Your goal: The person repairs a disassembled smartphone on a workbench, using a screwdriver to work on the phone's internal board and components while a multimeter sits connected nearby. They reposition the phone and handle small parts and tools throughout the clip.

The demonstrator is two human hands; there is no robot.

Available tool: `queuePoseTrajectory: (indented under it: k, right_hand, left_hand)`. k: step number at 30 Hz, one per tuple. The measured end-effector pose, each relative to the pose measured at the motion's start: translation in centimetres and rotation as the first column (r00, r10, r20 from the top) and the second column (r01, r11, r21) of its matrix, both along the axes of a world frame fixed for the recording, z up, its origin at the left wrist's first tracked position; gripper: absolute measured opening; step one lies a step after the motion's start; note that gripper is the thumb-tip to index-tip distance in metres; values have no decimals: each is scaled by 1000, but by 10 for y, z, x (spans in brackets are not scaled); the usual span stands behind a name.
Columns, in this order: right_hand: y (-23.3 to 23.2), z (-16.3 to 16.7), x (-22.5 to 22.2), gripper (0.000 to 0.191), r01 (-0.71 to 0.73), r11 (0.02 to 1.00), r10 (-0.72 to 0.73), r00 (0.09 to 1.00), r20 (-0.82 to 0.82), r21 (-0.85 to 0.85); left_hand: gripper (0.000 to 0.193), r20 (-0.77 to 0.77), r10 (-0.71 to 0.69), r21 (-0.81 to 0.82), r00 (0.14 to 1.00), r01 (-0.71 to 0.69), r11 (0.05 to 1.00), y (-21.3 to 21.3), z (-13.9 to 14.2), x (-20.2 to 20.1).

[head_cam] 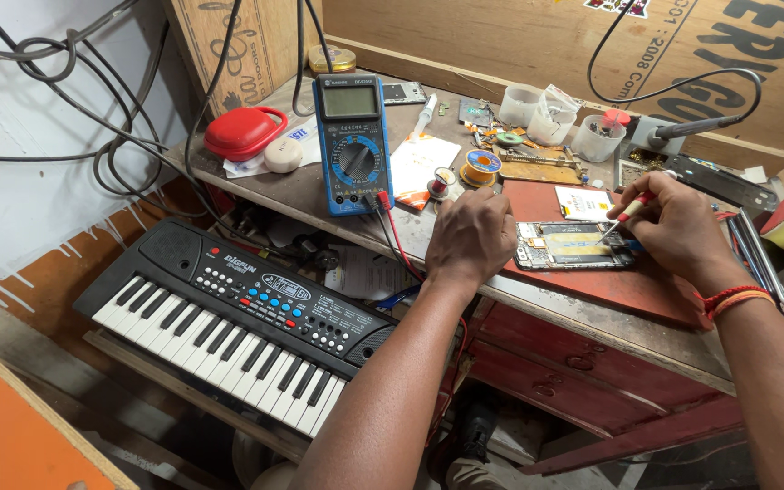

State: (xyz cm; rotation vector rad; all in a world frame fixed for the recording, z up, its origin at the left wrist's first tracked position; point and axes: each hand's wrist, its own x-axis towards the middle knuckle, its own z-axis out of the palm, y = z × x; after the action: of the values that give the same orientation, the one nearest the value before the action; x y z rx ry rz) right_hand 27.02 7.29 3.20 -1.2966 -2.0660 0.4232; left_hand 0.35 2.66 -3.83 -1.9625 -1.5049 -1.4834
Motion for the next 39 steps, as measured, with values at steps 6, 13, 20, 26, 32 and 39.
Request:
queuePoseTrajectory:
  k: [6, 13, 20, 26, 32, 39]
  right_hand:
    - [-3, 2, 0, 25, 36, 999, -36, 998, 50, 2]
    - [-7, 1, 3, 21, 46, 997, -48, 998, 40, 57]
    - [-9, 3, -1, 19, 32, 999, -35, 997, 72, 34]
    - [-11, 4, 0, 20, 59, 996, -63, 996, 68, 68]
    - [-10, 2, 1, 22, -2, 996, -5, 997, 80, 87]
    - [-8, -2, 8, 25, 30, 999, -29, 999, -25, 34]
  left_hand:
    - [19, -6, 8, -91, 1000, -9, 996, -3, 4, 0]
    - [9, 12, -9, -189, 1000, 11, 982, -10, 15, -1]
    - [8, 10, -12, -188, 1000, 13, 982, -11, 17, -1]
    - [5, 23, -17, -84, 1000, 19, 996, -9, 13, -1]
    - [7, 22, -6, -192, 1000, 11, 981, -9, 16, 0]
    - [4, 33, -14, -154, 999, 19, 988, -10, 16, 1]
